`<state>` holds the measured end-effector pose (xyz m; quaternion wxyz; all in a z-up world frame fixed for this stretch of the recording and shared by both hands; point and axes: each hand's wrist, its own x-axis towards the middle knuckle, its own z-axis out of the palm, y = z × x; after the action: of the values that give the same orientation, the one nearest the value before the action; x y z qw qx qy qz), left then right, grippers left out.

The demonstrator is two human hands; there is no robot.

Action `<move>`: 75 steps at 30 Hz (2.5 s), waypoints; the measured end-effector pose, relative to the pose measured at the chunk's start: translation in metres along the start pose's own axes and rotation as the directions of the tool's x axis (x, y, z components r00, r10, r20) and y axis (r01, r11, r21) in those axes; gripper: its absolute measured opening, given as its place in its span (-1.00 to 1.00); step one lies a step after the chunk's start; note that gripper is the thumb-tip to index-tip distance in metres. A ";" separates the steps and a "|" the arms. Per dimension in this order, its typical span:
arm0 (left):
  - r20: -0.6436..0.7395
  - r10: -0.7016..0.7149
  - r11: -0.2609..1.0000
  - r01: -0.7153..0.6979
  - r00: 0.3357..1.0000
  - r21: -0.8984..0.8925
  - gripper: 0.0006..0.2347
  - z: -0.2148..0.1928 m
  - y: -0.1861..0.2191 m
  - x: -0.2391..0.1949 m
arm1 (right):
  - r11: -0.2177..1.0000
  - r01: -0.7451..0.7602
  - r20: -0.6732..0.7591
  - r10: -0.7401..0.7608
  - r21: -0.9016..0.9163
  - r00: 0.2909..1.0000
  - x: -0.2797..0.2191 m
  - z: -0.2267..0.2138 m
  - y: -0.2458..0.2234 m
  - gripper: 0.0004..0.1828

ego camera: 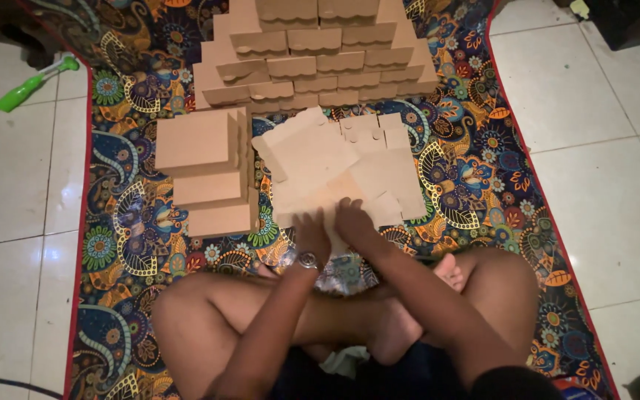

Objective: Folding a flat cardboard template into a finished box while sitting on the floor.

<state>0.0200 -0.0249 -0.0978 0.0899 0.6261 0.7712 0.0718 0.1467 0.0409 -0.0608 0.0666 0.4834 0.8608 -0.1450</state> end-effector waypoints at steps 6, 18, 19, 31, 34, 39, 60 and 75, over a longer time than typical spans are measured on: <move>0.068 0.242 0.956 -0.250 0.968 0.155 -0.73 -0.066 0.010 -0.018 | 0.976 -0.177 0.068 0.169 0.130 0.983 0.018 0.029 0.011 -0.53; 0.343 -0.205 0.886 0.323 0.917 -0.333 -0.63 -0.001 -0.036 0.032 | 0.941 -0.032 -0.027 0.024 -0.337 0.999 -0.023 -0.039 0.000 -0.70; 0.282 0.038 0.935 0.066 0.959 -0.349 -0.69 -0.010 -0.031 0.030 | 0.983 -0.071 -0.061 0.062 -0.167 0.996 -0.022 -0.043 0.000 -0.71; 0.233 0.214 0.969 -0.176 0.949 -0.175 -0.70 -0.038 -0.011 0.051 | 0.992 -0.102 -0.014 0.103 0.068 0.995 -0.029 -0.069 -0.010 -0.65; 0.232 0.238 0.968 -0.250 0.943 0.024 -0.70 -0.073 -0.009 0.048 | 0.988 -0.133 0.028 0.131 0.074 0.991 -0.023 -0.062 -0.009 -0.61; 0.296 0.204 0.968 -0.238 0.933 0.084 -0.50 -0.088 -0.006 0.032 | 0.988 -0.146 0.089 0.141 0.053 0.986 -0.026 -0.071 -0.015 -0.50; 0.376 0.118 0.979 -0.171 0.919 0.110 -0.16 -0.115 0.001 0.012 | 0.826 -0.504 0.366 0.401 0.253 0.840 -0.057 -0.136 0.058 -0.51; 0.408 0.134 0.984 -0.170 0.903 0.053 -0.14 -0.124 0.003 0.012 | 0.973 -0.162 0.323 0.101 0.167 0.941 -0.011 -0.030 0.091 -0.67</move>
<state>-0.0082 -0.0123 0.0230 0.2133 0.6889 0.6874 -0.0855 0.2308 0.0864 -0.0462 0.1648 0.5150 0.7870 -0.2969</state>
